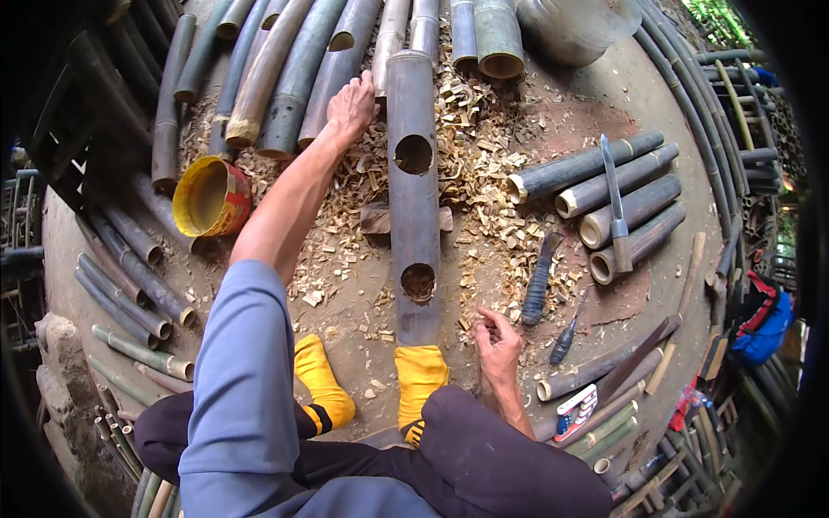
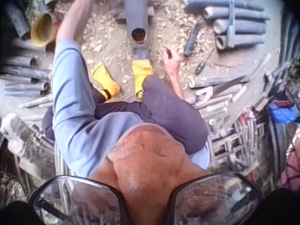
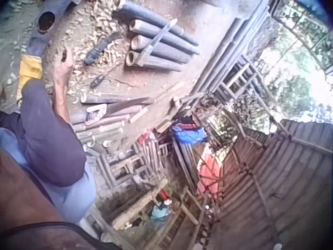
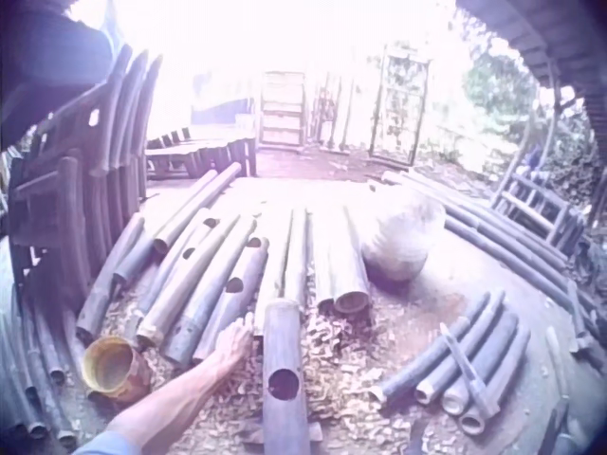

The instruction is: The person carves a rectangular hole into a bamboo tube by striking a knife with a wooden block and then smooths the edges of the hole with a handheld tool.

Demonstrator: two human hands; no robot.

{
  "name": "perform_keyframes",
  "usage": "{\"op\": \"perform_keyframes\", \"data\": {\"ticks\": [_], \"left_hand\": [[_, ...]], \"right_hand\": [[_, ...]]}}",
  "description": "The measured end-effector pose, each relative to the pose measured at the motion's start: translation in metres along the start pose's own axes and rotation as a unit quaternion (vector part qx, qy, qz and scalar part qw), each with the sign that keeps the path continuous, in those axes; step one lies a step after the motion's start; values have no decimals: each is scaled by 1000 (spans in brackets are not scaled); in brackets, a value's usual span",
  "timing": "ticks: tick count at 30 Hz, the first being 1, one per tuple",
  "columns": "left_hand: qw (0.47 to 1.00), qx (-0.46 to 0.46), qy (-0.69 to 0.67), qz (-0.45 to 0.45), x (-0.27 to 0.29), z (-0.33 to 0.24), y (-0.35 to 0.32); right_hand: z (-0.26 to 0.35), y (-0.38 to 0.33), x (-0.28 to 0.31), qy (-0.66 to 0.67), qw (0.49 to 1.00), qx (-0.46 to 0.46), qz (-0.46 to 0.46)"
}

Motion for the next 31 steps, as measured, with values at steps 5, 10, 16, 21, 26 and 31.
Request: {"op": "perform_keyframes", "data": {"ticks": [5, 10, 16, 21, 26, 31], "left_hand": [[998, -6, 55, -15, -19, 18, 31], [996, -3, -39, -78, 34, 24, 16], [986, -59, -110, -114, 118, 10, -51], [952, -13, -237, -196, 193, -102, -198], [933, -54, -355, -31, 190, -142, -300], [820, 122, -538, 152, 167, -82, -337]], "right_hand": [[9, 14, 5, 2, 1000, -17, -15], [23, 22, 4, 45, 999, -27, 5], [80, 42, -29, 233, 961, -61, 139], [130, 63, -55, 514, 731, -273, 357], [148, 64, -52, 406, 802, -190, 395], [110, 0, -22, 307, 867, -32, 391]]}}
Point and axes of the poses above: each hand's wrist, its own y-axis towards the middle knuckle, its own x-axis out of the back of the hand, z = x × y, the point moved 3 cm from there along y, towards the middle knuckle, and after that the axes turned 8 degrees about -z, right-handed, at the moved point
